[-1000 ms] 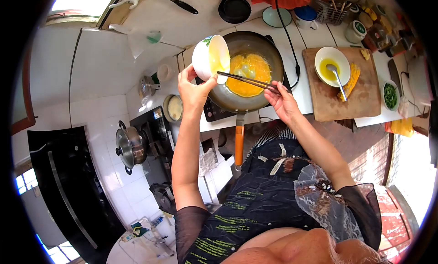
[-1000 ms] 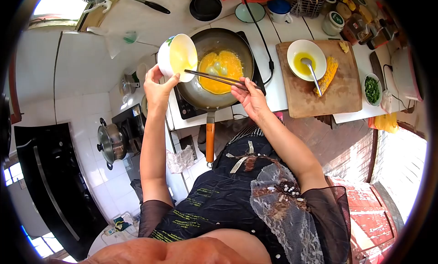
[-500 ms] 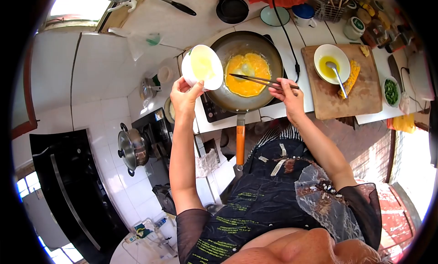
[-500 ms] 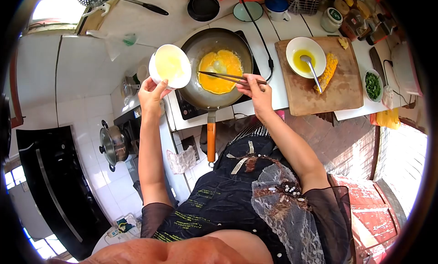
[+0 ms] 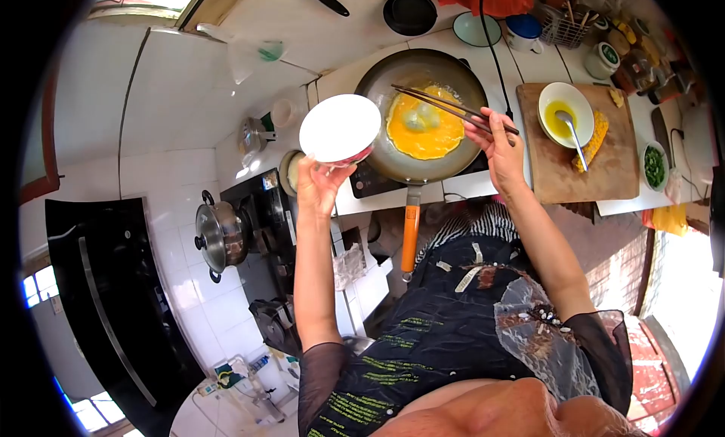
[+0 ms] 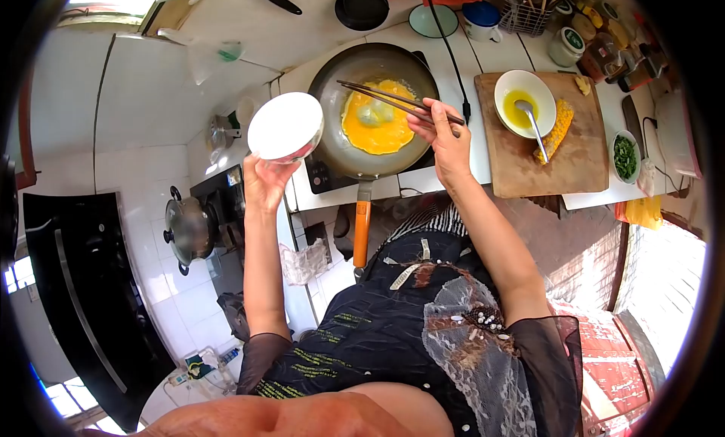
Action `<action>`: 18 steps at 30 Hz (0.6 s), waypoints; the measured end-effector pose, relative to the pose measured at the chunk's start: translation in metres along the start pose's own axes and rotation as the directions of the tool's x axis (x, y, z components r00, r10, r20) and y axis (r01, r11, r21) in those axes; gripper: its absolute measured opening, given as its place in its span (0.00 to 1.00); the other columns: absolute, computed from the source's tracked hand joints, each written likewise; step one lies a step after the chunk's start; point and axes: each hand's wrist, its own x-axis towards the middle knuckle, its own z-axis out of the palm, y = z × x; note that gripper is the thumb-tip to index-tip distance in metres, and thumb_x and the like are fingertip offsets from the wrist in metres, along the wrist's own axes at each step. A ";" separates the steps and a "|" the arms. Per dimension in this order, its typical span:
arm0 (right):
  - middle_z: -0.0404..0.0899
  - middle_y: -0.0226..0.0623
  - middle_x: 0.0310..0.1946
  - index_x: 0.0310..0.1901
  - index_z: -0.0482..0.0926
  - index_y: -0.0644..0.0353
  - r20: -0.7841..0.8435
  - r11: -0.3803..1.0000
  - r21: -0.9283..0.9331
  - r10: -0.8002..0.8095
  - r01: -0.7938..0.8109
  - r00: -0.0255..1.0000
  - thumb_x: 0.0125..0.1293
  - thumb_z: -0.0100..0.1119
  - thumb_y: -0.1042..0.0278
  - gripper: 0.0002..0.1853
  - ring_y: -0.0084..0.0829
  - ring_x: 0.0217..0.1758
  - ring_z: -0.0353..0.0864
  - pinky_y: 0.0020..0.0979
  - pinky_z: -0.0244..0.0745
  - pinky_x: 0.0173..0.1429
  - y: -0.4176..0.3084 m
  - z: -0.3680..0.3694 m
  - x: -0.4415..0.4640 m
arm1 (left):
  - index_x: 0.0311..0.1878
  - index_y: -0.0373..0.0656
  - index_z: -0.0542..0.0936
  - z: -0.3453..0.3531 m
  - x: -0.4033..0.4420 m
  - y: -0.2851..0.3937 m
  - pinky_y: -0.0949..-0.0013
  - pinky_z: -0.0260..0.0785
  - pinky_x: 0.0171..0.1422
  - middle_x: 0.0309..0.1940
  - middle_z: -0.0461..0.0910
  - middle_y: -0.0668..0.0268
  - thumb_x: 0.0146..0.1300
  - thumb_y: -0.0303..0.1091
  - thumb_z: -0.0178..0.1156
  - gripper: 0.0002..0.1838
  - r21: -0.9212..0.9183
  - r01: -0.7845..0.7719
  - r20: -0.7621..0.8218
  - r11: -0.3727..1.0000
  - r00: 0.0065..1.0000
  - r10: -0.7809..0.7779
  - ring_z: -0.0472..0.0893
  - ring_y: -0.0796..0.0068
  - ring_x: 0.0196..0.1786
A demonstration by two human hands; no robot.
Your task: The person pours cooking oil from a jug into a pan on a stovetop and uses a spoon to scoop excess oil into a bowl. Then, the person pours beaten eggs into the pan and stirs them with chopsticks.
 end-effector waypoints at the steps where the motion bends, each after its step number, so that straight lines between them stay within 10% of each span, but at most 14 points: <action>1: 0.79 0.41 0.40 0.48 0.74 0.68 0.040 0.993 -0.118 -0.008 0.013 0.999 0.70 0.51 0.62 0.15 0.29 0.41 0.82 0.27 0.78 0.49 0.000 0.001 0.000 | 0.63 0.38 0.62 0.002 -0.008 -0.003 0.54 0.77 0.55 0.55 0.68 0.51 0.49 0.45 0.64 0.39 -0.185 0.050 0.011 0.981 0.999 -0.049 0.71 0.50 0.56; 3: 0.79 0.38 0.39 0.47 0.75 0.68 0.129 0.929 -0.367 0.005 0.043 0.992 0.69 0.52 0.65 0.14 0.27 0.41 0.81 0.25 0.77 0.49 0.017 -0.011 0.005 | 0.62 0.46 0.66 -0.005 -0.016 -0.011 0.61 0.79 0.53 0.56 0.68 0.56 0.46 0.45 0.65 0.38 -0.427 0.110 0.118 0.898 0.991 -0.065 0.68 0.53 0.57; 13: 0.78 0.39 0.42 0.46 0.76 0.67 0.239 0.882 -0.218 -0.367 0.418 0.899 0.68 0.51 0.71 0.10 0.30 0.45 0.81 0.27 0.75 0.53 -0.031 0.030 -0.028 | 0.58 0.48 0.71 0.021 -0.032 -0.050 0.65 0.80 0.49 0.52 0.68 0.63 0.39 0.47 0.72 0.39 -0.670 0.379 0.335 0.638 0.922 -0.196 0.66 0.59 0.55; 15: 0.79 0.42 0.41 0.45 0.78 0.65 0.544 0.416 -0.424 -0.593 0.804 0.593 0.65 0.56 0.72 0.09 0.35 0.44 0.81 0.30 0.76 0.49 -0.047 0.040 -0.042 | 0.57 0.47 0.72 0.026 -0.034 -0.061 0.65 0.80 0.50 0.51 0.69 0.62 0.43 0.48 0.69 0.35 -0.674 0.394 0.297 0.624 0.919 -0.259 0.66 0.58 0.55; 18: 0.79 0.44 0.40 0.44 0.79 0.61 0.652 0.373 -0.329 -0.575 0.868 0.494 0.60 0.60 0.73 0.10 0.41 0.42 0.81 0.34 0.77 0.45 -0.046 0.051 -0.056 | 0.56 0.46 0.72 0.031 -0.029 -0.075 0.60 0.80 0.49 0.52 0.71 0.56 0.52 0.50 0.60 0.29 -0.710 0.449 0.328 0.543 0.893 -0.310 0.69 0.50 0.51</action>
